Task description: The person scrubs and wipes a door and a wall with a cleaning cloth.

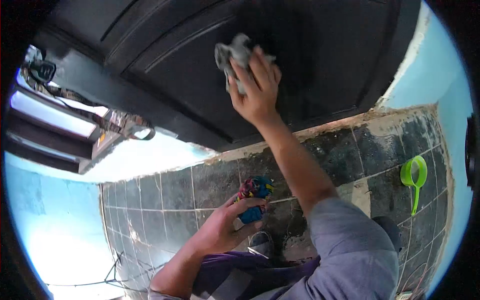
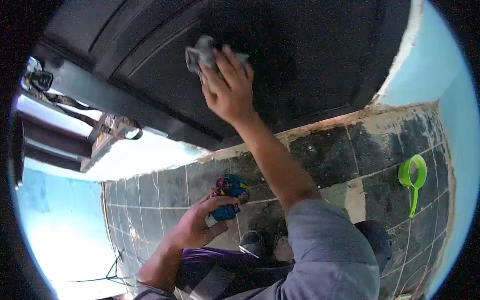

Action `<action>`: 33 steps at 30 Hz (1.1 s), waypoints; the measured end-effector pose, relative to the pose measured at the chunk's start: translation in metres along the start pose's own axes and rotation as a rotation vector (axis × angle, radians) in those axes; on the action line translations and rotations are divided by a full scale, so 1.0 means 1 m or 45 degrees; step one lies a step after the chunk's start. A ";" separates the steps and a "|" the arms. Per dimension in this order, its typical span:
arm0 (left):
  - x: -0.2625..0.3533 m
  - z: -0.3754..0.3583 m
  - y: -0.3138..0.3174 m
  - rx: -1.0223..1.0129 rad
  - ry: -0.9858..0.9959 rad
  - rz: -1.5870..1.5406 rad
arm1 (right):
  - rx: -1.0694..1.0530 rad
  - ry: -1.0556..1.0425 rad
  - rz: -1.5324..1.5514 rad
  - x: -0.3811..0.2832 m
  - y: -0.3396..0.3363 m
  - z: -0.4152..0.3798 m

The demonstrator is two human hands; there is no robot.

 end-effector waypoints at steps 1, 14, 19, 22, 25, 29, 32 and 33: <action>-0.008 -0.004 -0.001 -0.015 -0.048 -0.027 | 0.007 -0.050 -0.087 -0.002 0.014 0.007; -0.036 -0.023 -0.008 -0.165 -0.014 -0.215 | -1.361 -0.865 -0.266 0.086 0.038 -0.301; -0.038 -0.010 -0.008 -0.219 0.001 -0.206 | -0.694 -0.747 -0.094 -0.020 0.070 -0.128; -0.040 0.009 -0.012 -0.196 0.055 -0.261 | -0.464 -0.535 -0.051 -0.054 0.103 -0.095; -0.053 0.016 -0.013 -0.201 -0.004 -0.259 | -0.618 -0.874 -0.208 -0.032 0.109 -0.180; -0.069 0.010 -0.019 -0.099 -0.011 -0.215 | -1.400 -1.080 -0.403 0.059 0.054 -0.317; -0.071 0.007 -0.018 -0.079 -0.034 -0.232 | -1.713 -1.047 -0.187 0.088 0.052 -0.333; -0.070 0.009 -0.017 -0.087 -0.030 -0.227 | -1.735 -1.080 -0.037 0.079 0.057 -0.320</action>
Point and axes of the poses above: each hand's wrist, its own z-axis towards the middle knuckle, its own y-axis out of the palm, x = y × z, the point moved 9 cm from there along z, towards the middle knuckle, and after that the axes turned 2 degrees about -x, right-handed, at the moved point
